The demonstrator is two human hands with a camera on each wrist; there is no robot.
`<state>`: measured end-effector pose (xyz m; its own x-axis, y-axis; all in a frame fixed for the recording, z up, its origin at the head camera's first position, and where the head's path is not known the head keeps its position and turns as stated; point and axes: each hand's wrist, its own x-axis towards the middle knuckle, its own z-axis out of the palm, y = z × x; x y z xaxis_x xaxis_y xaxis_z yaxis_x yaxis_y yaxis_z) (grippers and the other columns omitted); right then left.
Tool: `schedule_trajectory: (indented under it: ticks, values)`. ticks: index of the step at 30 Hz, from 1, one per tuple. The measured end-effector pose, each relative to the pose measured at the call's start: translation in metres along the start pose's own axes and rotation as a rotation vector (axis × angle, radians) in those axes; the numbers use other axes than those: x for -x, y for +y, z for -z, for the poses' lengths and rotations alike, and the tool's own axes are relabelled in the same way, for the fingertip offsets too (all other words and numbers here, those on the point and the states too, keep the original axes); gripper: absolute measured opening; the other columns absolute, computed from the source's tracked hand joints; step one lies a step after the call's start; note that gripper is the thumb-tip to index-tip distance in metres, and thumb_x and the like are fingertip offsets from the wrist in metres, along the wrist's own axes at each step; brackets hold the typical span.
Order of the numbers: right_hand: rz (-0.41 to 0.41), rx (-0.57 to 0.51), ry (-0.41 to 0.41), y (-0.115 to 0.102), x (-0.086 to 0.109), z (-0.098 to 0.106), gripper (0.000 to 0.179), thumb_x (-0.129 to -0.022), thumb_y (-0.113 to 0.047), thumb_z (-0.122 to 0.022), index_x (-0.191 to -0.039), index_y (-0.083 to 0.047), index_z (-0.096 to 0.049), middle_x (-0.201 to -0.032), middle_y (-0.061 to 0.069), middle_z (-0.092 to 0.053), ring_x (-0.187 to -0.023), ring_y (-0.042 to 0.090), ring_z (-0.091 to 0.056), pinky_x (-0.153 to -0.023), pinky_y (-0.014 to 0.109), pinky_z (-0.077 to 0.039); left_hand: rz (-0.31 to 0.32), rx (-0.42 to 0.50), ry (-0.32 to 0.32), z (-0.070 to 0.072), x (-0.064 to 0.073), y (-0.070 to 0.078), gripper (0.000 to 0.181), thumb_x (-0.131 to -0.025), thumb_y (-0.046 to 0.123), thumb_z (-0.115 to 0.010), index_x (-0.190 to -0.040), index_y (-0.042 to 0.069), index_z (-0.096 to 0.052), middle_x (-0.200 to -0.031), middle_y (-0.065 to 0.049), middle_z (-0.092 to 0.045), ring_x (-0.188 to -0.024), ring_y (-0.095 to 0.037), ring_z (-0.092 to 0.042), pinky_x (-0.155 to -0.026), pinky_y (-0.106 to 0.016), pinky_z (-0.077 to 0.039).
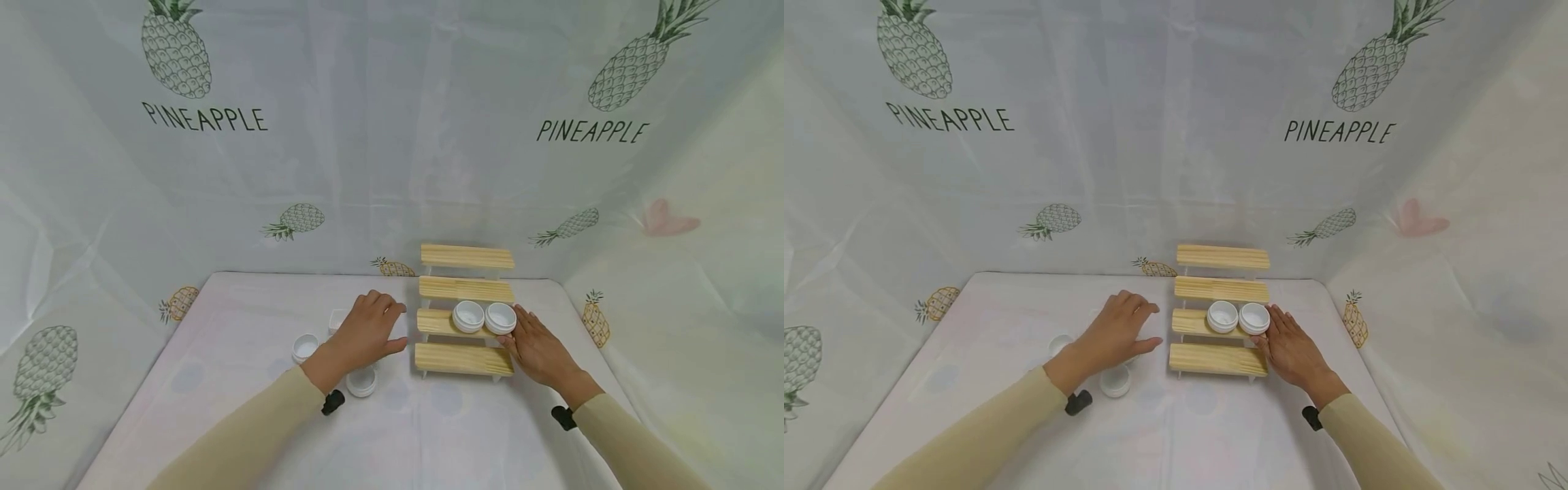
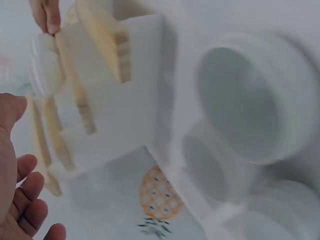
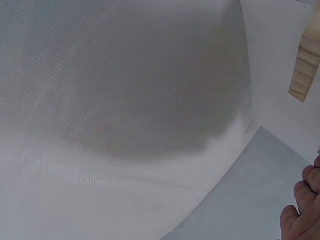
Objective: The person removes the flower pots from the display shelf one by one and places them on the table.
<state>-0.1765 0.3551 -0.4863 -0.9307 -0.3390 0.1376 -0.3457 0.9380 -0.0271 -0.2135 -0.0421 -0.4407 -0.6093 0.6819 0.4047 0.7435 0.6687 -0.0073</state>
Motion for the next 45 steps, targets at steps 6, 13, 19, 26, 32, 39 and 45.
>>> schedule_trajectory:
  ticks: [6,13,19,26,32,39,45]
  values:
    - [-0.006,0.0,-0.01,0.0,0.0,0.0,0.073,-0.114,-0.039,-0.043,-0.156,0.018,-0.029,-0.164,0.036,-0.03,-0.155,0.049,-0.029,-0.125,0.06,-0.026,-0.031,-0.053,-0.056,0.0,-0.046,0.021,0.062,-0.099,0.058,-0.067,-0.139,0.011,-0.062,-0.125,-0.004,-0.061,-0.112,-0.024,-0.052,-0.093,-0.039,-0.046]
    - [-0.005,-0.001,-0.003,0.001,-0.001,0.0,0.072,-0.114,-0.039,-0.044,-0.157,0.017,-0.028,-0.164,0.036,-0.031,-0.155,0.049,-0.03,-0.124,0.06,-0.027,-0.036,-0.118,-0.132,-0.006,-0.084,0.047,0.071,-0.097,0.065,-0.065,-0.146,0.014,-0.058,-0.132,-0.001,-0.06,-0.118,-0.022,-0.051,-0.097,-0.038,-0.046]
    - [-0.004,-0.005,0.003,0.001,0.0,-0.001,0.073,-0.113,-0.038,-0.046,-0.158,0.016,-0.028,-0.164,0.035,-0.033,-0.155,0.048,-0.03,-0.125,0.059,-0.026,-0.013,-0.155,-0.18,-0.022,-0.1,0.063,0.08,-0.096,0.072,-0.06,-0.152,0.015,-0.053,-0.137,0.0,-0.058,-0.12,-0.022,-0.048,-0.101,-0.04,-0.041]
    - [-0.002,-0.007,-0.001,0.0,-0.001,-0.001,0.072,-0.114,-0.039,-0.044,-0.157,0.018,-0.029,-0.164,0.035,-0.031,-0.155,0.049,-0.029,-0.124,0.06,-0.026,0.003,-0.165,-0.201,-0.034,-0.103,0.072,0.079,-0.096,0.072,-0.06,-0.153,0.019,-0.055,-0.134,0.001,-0.061,-0.116,-0.021,-0.05,-0.098,-0.039,-0.041]
    - [-0.01,0.004,-0.005,0.002,-0.001,-0.002,0.073,-0.113,-0.038,-0.045,-0.156,0.019,-0.028,-0.164,0.036,-0.031,-0.155,0.049,-0.029,-0.125,0.06,-0.026,-0.008,-0.174,-0.166,-0.034,-0.103,0.074,0.07,-0.096,0.072,-0.06,-0.142,0.019,-0.063,-0.126,0.001,-0.062,-0.109,-0.02,-0.049,-0.094,-0.036,-0.041]
    - [-0.008,0.006,-0.004,0.003,-0.001,-0.002,0.073,-0.114,-0.039,-0.044,-0.156,0.019,-0.029,-0.164,0.036,-0.031,-0.155,0.049,-0.03,-0.124,0.06,-0.027,0.014,-0.165,-0.173,-0.031,-0.104,0.076,0.067,-0.093,0.074,-0.062,-0.13,0.018,-0.066,-0.118,0.001,-0.061,-0.108,-0.02,-0.049,-0.091,-0.036,-0.039]
    - [-0.006,-0.003,-0.002,0.003,-0.001,-0.002,0.074,-0.114,-0.04,-0.044,-0.157,0.018,-0.029,-0.164,0.036,-0.031,-0.155,0.049,-0.03,-0.124,0.06,-0.027,0.007,-0.18,-0.182,-0.03,-0.104,0.075,0.068,-0.089,0.075,-0.067,-0.121,0.015,-0.066,-0.11,0.0,-0.058,-0.103,-0.02,-0.046,-0.089,-0.035,-0.038]
